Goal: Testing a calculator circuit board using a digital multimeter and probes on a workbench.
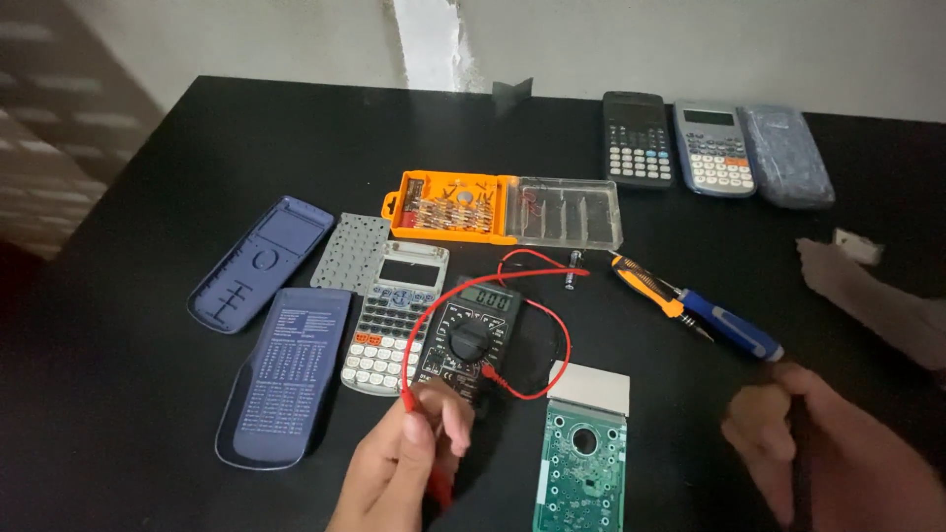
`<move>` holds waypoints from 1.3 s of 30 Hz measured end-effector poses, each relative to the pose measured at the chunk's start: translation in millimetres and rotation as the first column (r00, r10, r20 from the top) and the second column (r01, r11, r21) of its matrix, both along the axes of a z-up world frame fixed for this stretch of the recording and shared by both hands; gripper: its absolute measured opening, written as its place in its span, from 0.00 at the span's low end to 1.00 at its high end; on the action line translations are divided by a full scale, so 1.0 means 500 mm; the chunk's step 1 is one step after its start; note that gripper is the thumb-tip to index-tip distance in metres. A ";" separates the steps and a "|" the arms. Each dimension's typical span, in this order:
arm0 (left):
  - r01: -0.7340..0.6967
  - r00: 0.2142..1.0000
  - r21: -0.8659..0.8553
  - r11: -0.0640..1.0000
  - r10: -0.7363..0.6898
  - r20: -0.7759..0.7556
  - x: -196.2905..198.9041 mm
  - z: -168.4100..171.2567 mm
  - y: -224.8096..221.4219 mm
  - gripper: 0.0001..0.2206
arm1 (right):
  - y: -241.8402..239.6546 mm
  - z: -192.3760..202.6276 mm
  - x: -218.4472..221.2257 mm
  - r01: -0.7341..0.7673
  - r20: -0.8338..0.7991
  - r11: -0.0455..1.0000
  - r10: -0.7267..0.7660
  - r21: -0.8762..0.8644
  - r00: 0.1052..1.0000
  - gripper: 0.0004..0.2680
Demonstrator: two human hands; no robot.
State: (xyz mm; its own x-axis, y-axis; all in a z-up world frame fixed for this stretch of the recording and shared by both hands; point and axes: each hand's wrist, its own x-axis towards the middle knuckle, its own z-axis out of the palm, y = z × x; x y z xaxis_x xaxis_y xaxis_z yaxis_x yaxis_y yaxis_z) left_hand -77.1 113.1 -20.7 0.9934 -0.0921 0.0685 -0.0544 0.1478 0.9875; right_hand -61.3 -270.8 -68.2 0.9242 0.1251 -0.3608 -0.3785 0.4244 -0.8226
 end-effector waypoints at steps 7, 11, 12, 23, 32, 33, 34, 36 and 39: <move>-0.121 0.984 -0.102 0.987 0.133 0.116 0.009 -0.040 -0.018 0.22 | 0.079 0.093 0.013 0.219 -0.242 0.890 -0.333 -0.399 0.912 0.07; -0.241 0.971 -0.060 0.969 0.241 -0.010 0.005 -0.036 -0.024 0.22 | 0.049 0.068 0.020 0.064 -0.345 0.883 -0.247 -0.465 0.905 0.09; -0.241 0.971 -0.054 0.969 0.241 -0.001 0.004 -0.036 -0.024 0.22 | 0.055 0.070 0.015 0.069 -0.316 0.862 -0.257 -0.502 0.913 0.11; -0.161 0.980 -0.098 0.982 0.172 0.105 -0.009 -0.044 -0.063 0.17 | 0.153 0.121 -0.005 0.323 -0.128 0.799 -0.441 -0.507 0.888 0.13; -0.086 0.996 -0.067 0.994 0.085 -0.013 -0.008 -0.051 -0.070 0.08 | 0.204 0.116 -0.013 0.437 0.042 0.840 -0.448 -0.323 0.893 0.11; -0.107 0.993 -0.008 0.994 0.107 -0.055 -0.006 -0.048 -0.069 0.07 | 0.209 0.118 -0.012 0.461 0.065 0.822 -0.468 -0.334 0.881 0.11; -0.125 0.987 0.052 0.991 0.129 -0.095 -0.005 -0.044 -0.068 0.07 | 0.215 0.120 -0.011 0.486 0.088 0.804 -0.488 -0.343 0.868 0.11; -0.137 0.978 0.039 0.990 0.142 -0.151 -0.004 -0.035 -0.073 0.05 | 0.215 0.107 -0.018 0.493 0.101 0.814 -0.487 -0.307 0.867 0.10; -0.154 0.967 0.042 0.987 0.159 -0.197 0.000 -0.030 -0.077 0.04 | 0.203 0.074 -0.025 0.493 0.114 0.838 -0.480 -0.234 0.870 0.10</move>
State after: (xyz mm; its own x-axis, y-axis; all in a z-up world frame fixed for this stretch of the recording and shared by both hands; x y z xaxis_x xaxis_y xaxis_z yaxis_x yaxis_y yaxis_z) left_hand -77.3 74.8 -35.5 0.9889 0.0668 -0.1329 0.1237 0.1268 0.9842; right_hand -74.1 -169.5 -31.2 0.8594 -0.4328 -0.2722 -0.1337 0.3236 -0.9367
